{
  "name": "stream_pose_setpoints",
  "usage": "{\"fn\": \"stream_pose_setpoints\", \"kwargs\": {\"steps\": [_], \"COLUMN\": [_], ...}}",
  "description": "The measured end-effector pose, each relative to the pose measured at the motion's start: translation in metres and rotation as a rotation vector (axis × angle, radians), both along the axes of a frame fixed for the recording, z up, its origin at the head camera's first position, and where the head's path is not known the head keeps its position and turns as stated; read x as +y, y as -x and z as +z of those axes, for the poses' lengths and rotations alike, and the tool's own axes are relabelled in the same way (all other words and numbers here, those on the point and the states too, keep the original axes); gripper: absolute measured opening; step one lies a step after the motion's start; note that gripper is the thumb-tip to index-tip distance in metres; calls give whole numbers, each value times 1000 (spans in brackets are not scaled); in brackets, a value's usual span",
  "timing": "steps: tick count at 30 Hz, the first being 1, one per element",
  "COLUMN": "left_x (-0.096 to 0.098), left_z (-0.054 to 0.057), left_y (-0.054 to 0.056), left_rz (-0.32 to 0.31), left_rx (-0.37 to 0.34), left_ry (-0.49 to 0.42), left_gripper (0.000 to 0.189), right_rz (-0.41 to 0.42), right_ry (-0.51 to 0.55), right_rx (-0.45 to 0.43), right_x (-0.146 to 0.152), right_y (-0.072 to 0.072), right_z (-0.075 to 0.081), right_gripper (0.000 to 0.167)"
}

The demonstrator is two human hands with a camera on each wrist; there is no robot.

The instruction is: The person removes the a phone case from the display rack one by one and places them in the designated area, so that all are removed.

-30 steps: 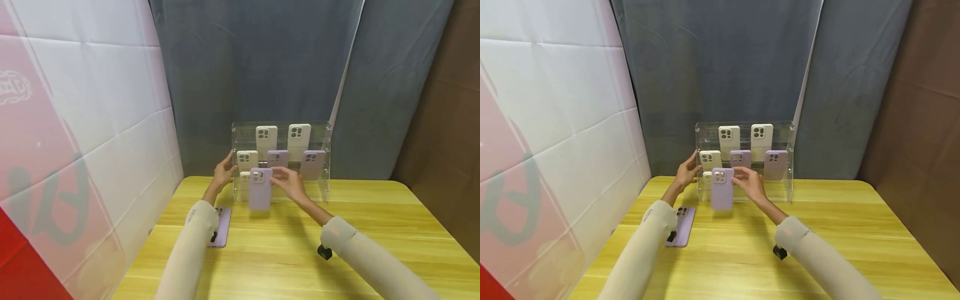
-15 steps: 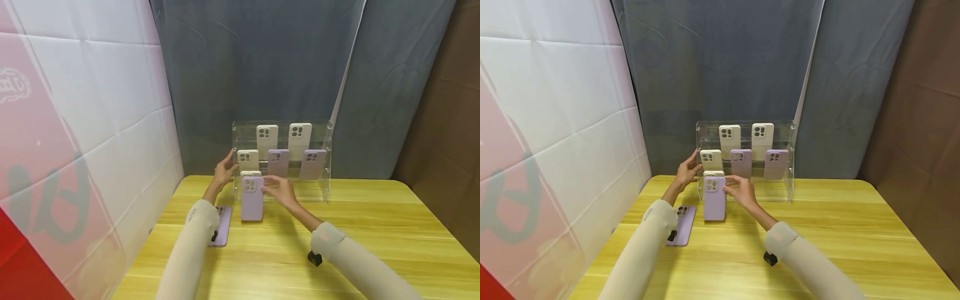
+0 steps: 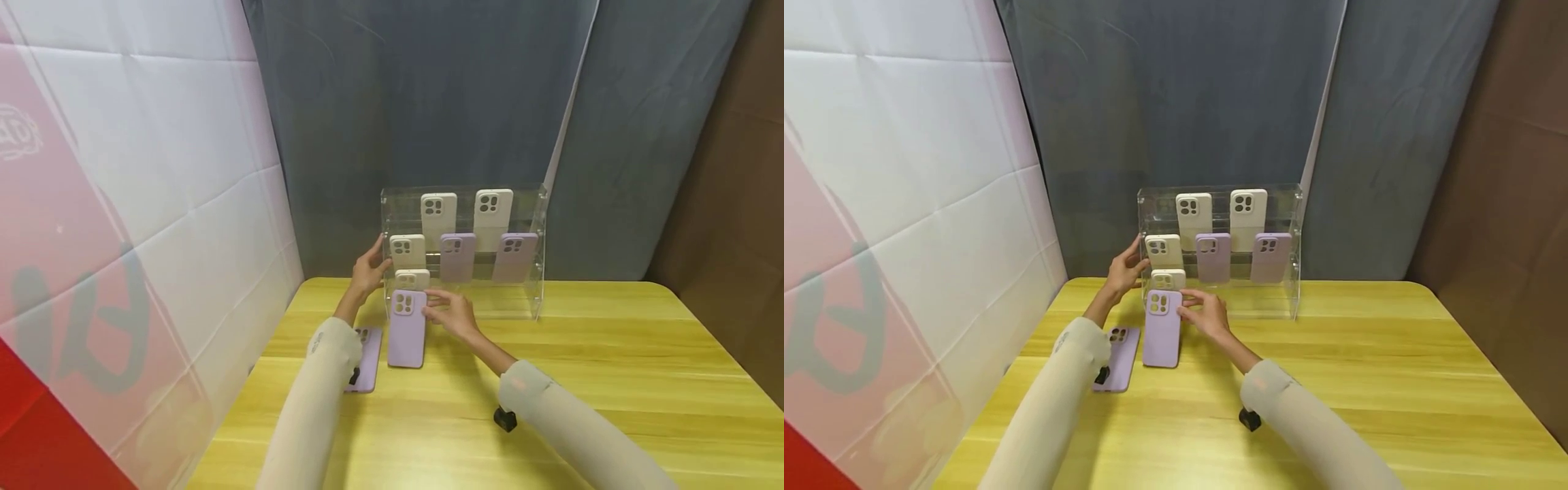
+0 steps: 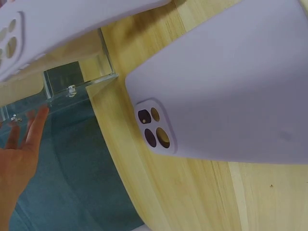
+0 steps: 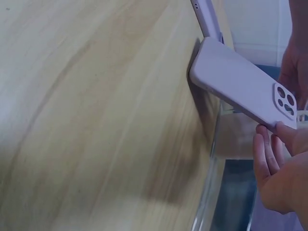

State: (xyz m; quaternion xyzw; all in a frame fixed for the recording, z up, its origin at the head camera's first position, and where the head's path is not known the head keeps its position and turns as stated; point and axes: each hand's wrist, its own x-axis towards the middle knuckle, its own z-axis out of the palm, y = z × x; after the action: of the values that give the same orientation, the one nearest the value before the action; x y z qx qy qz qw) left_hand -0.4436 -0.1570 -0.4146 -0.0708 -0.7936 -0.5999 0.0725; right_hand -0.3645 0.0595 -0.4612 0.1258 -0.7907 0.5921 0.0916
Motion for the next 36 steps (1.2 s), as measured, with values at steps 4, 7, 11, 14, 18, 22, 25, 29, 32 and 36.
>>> {"fn": "stream_pose_setpoints", "kwargs": {"steps": [4, 7, 11, 14, 18, 22, 25, 29, 32, 36], "left_x": [0, -1, -1, 0, 1, 1, 1, 2, 1, 1], "left_z": [1, 2, 2, 3, 4, 4, 3, 1, 1, 1], "left_y": [1, 1, 0, 0, 0, 0, 1, 1, 1, 0], "left_rz": [-5, -3, 4, 2, -4, 2, 6, 8, 13, 15], "left_rx": [-4, -5, -7, -11, -17, -20, -17, -10, -4, -5], "left_ry": [-3, -4, -5, -12, -18, -11, -5, 1, 5, 1], "left_gripper": [69, 69, 69, 69, 70, 70, 70, 69, 69, 70], "right_rz": [7, 13, -3, -21, -25, -2, 11, 20, 24, 29], "right_ry": [-7, -16, -65, -97, -93, -54, -37, -65, -81, -76], "right_rx": [0, -3, -6, -17, -68, -135, -174, -191, -210, -230], "right_x": [-4, -7, -10, -13, -18, -22, -24, -26, -27, -30], "right_y": [1, 1, 0, 0, 0, -1, -2, -3, -4, -5], "right_z": [-4, -7, -13, -19, -26, -30, -31, -33, -36, -39], "right_gripper": [41, 40, 39, 38, 38, 38, 39, 40, 40, 40]}}
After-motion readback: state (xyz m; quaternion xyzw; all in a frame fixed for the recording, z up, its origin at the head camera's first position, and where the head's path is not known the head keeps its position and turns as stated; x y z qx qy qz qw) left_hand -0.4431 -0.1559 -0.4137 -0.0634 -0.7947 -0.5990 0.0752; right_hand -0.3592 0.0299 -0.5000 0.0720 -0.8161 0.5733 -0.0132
